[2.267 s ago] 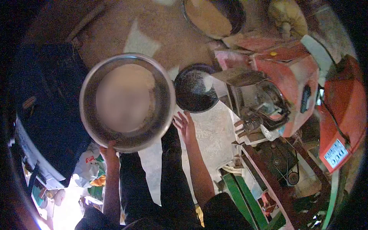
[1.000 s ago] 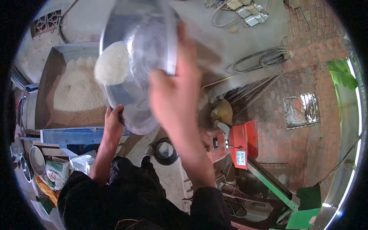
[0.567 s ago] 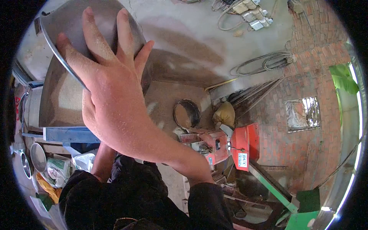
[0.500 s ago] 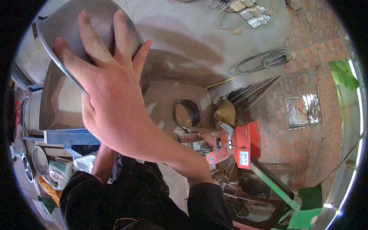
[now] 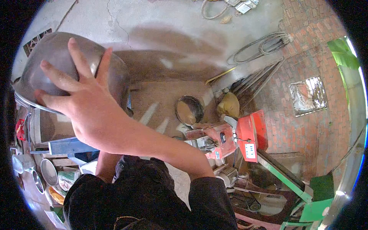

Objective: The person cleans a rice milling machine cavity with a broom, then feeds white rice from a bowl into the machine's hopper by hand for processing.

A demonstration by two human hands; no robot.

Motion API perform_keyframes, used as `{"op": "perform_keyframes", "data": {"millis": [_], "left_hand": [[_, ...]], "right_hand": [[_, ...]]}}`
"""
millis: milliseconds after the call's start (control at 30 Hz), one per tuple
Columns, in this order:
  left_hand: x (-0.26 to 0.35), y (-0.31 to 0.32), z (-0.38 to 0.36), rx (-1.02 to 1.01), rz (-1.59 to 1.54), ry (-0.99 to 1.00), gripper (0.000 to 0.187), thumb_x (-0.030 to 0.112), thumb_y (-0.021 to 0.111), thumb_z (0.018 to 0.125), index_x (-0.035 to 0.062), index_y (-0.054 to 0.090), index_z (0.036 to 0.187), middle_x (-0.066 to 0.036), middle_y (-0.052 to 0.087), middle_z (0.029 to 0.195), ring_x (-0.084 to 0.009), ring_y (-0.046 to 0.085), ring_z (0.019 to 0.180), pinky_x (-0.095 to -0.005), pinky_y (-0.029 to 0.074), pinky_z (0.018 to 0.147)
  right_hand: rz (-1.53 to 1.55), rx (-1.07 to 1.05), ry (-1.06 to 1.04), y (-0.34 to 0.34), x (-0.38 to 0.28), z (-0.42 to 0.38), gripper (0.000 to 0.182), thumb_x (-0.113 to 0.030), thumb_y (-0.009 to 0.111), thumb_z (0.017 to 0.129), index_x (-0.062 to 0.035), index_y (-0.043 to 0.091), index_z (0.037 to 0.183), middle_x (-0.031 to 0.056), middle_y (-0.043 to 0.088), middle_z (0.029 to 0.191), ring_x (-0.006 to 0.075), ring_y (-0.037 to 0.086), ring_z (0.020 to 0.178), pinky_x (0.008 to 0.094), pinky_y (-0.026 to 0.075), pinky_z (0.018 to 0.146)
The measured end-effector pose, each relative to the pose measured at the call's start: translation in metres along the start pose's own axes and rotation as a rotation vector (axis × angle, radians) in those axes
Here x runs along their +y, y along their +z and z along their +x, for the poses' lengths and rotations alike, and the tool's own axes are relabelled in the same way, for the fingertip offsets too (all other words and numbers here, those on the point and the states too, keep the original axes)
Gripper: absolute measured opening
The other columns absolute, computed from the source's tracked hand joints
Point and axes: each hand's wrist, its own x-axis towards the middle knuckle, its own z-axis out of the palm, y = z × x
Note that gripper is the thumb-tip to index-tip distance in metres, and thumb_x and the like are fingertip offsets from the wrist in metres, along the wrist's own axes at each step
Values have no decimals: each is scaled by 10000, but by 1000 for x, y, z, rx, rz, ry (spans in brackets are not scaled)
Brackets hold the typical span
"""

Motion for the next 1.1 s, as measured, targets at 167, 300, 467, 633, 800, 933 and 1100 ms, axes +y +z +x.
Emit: {"op": "perform_keyframes", "data": {"millis": [167,300,467,633,800,933,1100], "left_hand": [[-13,18,30,-34,49,45,431,52,554,887,42,379,1281,-119,491,1212,-230,509,1090,-370,445,931],[-18,35,27,212,228,138,525,78,573,887,83,341,1358,-136,418,1310,-231,418,1205,-395,377,998],[-22,66,0,361,608,390,469,198,624,859,-22,477,1246,-181,473,1261,-281,482,1146,-391,413,957],[-24,93,-6,315,733,309,481,261,612,841,-28,511,1212,-170,560,1148,-271,555,1049,-355,451,902],[-40,109,10,302,973,196,520,273,638,821,-23,517,1231,-153,565,1155,-237,553,1047,-312,439,879],[-61,150,30,362,1164,221,182,222,648,848,103,567,960,5,585,880,-120,545,838,-279,413,795],[-64,171,105,50,1397,92,275,212,657,849,66,564,1063,-8,600,914,-122,550,844,-272,423,801]], "right_hand": [[141,126,67,-41,31,-25,564,43,558,699,-231,618,1188,83,372,1440,472,119,1361,781,16,941],[139,354,93,-87,82,-74,519,19,520,726,44,513,1245,192,494,1320,279,410,1287,395,256,1085],[786,732,609,-116,135,-177,553,93,553,687,31,494,1233,88,599,1072,193,601,935,291,468,841],[1191,947,1036,-135,166,-279,576,86,561,652,-10,510,1218,96,600,998,216,604,858,309,485,792],[1270,1026,1237,-128,181,-354,618,89,563,633,-16,485,1237,107,577,1061,230,583,932,332,485,829],[1286,990,1350,-125,203,-391,630,101,557,630,-18,471,1243,108,561,1084,234,574,970,335,492,838],[1301,863,1490,-112,243,-408,594,83,594,641,-25,483,1213,74,577,996,195,588,859,320,506,739]]}}
